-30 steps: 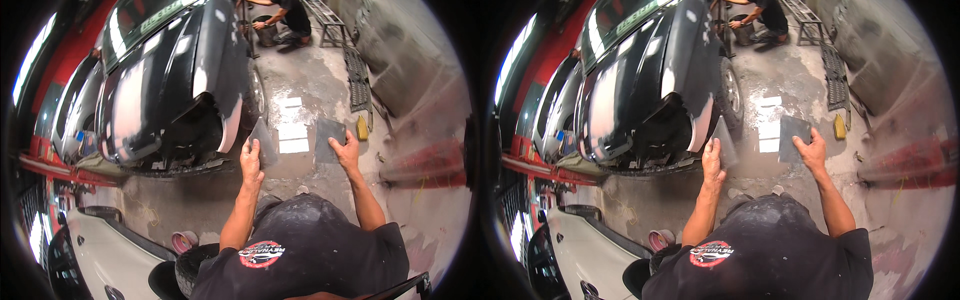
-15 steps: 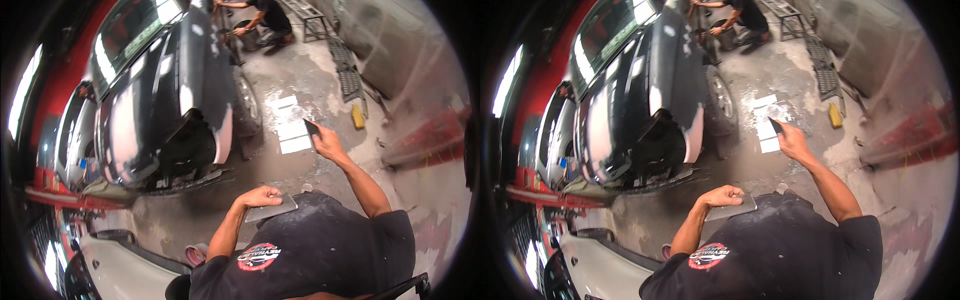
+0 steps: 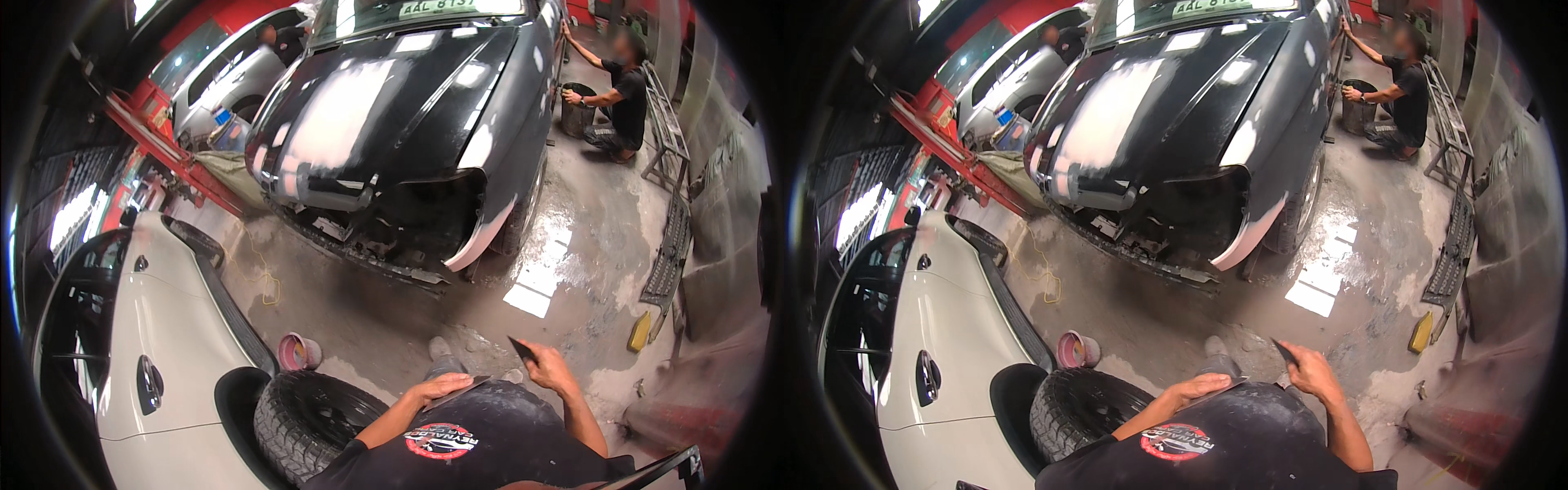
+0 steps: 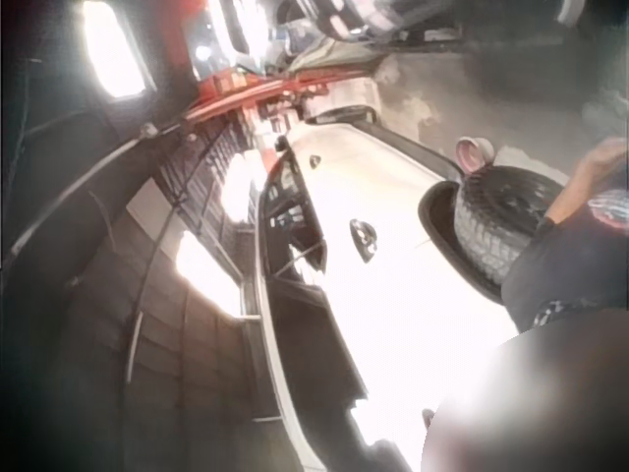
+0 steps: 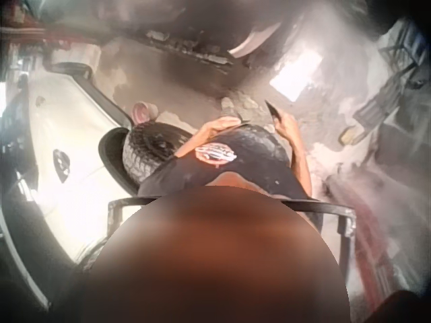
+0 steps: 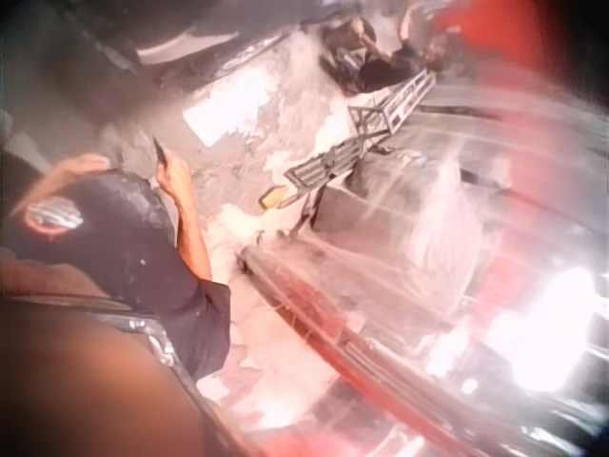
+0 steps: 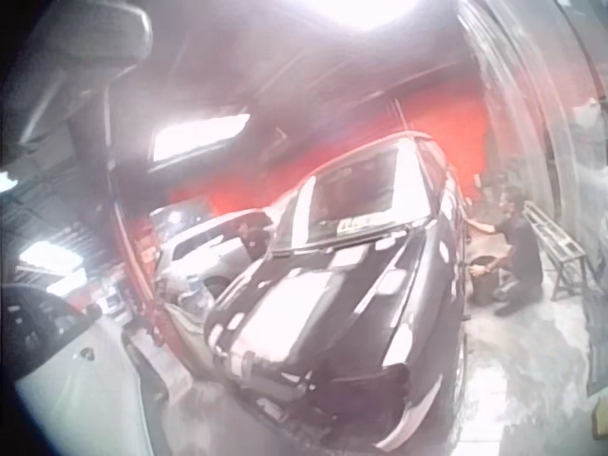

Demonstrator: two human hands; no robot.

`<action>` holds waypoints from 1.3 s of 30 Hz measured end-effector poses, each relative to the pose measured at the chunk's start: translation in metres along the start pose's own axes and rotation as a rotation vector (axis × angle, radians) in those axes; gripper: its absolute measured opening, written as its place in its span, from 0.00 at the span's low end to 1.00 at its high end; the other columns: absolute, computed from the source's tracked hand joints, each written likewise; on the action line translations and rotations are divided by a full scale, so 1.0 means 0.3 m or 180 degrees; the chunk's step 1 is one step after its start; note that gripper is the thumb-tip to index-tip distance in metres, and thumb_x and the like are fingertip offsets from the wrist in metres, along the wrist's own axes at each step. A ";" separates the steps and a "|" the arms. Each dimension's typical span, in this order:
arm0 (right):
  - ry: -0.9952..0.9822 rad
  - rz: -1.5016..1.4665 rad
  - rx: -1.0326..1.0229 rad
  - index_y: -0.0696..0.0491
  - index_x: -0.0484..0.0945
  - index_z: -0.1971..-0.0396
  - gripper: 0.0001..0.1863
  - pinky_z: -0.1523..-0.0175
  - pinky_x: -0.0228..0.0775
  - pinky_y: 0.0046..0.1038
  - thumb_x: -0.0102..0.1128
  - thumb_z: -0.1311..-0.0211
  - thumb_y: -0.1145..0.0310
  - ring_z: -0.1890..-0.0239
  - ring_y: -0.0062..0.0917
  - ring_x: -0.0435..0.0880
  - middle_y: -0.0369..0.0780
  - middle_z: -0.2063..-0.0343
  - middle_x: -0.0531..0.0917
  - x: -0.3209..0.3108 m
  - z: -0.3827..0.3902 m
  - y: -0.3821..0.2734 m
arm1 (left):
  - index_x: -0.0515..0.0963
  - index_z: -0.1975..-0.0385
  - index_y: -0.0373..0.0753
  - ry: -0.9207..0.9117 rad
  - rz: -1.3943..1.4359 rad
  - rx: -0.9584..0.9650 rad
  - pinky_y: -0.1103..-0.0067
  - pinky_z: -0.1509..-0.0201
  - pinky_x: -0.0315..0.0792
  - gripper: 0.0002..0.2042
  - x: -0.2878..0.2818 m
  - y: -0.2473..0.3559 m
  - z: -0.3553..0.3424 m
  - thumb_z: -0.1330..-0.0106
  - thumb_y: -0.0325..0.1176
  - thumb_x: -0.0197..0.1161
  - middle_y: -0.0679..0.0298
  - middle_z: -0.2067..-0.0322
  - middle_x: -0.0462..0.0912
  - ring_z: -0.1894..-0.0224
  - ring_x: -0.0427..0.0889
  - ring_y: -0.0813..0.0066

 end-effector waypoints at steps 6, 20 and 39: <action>-0.0310 0.0383 -0.0080 0.51 0.75 0.39 0.27 0.43 0.72 0.43 0.51 0.41 0.74 0.49 0.48 0.81 0.53 0.50 0.82 0.080 -0.154 -0.195 | 0.76 0.50 0.39 -0.0185 0.0276 0.0262 0.81 0.43 0.71 0.17 -0.218 0.025 0.013 0.27 0.45 0.61 0.68 0.53 0.81 0.49 0.77 0.81; -0.0220 0.0442 0.0144 0.52 0.72 0.37 0.29 0.47 0.73 0.45 0.48 0.41 0.76 0.52 0.48 0.82 0.51 0.57 0.83 0.478 -0.617 -0.698 | 0.73 0.44 0.35 0.1014 0.1862 0.1865 0.52 0.42 0.77 0.19 -1.360 0.405 0.585 0.29 0.38 0.62 0.56 0.53 0.83 0.51 0.84 0.55; -0.0200 0.0525 -0.0575 0.48 0.74 0.38 0.29 0.50 0.75 0.45 0.50 0.43 0.76 0.54 0.46 0.83 0.47 0.56 0.84 0.521 -0.897 -0.909 | 0.74 0.42 0.41 0.0866 0.1757 0.1971 0.55 0.39 0.73 0.16 -1.311 0.569 0.543 0.28 0.33 0.60 0.59 0.48 0.81 0.45 0.80 0.59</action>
Point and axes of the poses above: each hand's wrist, its own z-axis away from the middle knuckle, its own x-axis out of the palm, y = z × x, the point moved 10 cm from there along -z, towards the middle knuckle
